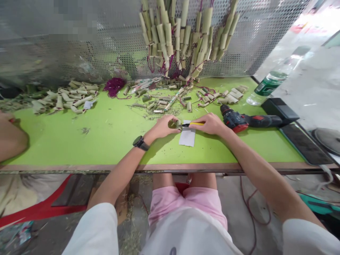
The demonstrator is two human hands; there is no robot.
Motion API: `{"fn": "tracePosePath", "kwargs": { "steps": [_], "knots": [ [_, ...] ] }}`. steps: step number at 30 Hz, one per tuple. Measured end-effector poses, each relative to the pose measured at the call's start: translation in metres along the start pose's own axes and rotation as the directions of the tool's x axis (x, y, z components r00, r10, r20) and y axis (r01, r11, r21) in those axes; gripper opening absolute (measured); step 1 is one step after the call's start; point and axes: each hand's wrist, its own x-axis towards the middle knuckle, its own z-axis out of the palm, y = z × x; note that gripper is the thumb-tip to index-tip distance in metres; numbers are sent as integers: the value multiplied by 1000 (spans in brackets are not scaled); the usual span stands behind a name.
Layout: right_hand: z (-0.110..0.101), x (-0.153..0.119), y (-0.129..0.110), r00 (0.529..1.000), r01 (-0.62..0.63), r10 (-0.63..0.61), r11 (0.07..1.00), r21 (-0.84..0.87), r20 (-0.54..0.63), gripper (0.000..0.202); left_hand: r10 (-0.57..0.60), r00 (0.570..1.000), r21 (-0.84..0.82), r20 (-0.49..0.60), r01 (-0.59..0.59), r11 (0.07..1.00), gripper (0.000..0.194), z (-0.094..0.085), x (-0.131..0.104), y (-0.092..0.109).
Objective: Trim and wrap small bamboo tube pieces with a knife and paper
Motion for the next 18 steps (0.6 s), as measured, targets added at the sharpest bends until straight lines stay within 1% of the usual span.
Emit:
{"fn": "tracePosePath", "kwargs": {
  "steps": [7, 13, 16, 18],
  "knots": [
    [2, 5, 1, 997, -45, 41, 997, -58, -64, 50, -17, 1000, 24, 7, 17, 1000, 43, -2, 0, -1],
    [0, -1, -1, 999, -29, 28, 998, -47, -26, 52, -20, 1000, 81, 11, 19, 997, 50, -1, -4, 5],
    [-1, -2, 0, 999, -30, 29, 999, -41, -27, 52, 4, 1000, 74, 17, -5, 997, 50, 1, -4, 6],
    [-1, -3, 2, 1000, -20, 20, 1000, -22, -6, 52, 12, 1000, 72, 7, -12, 997, 50, 2, -4, 5]
  ]
}}
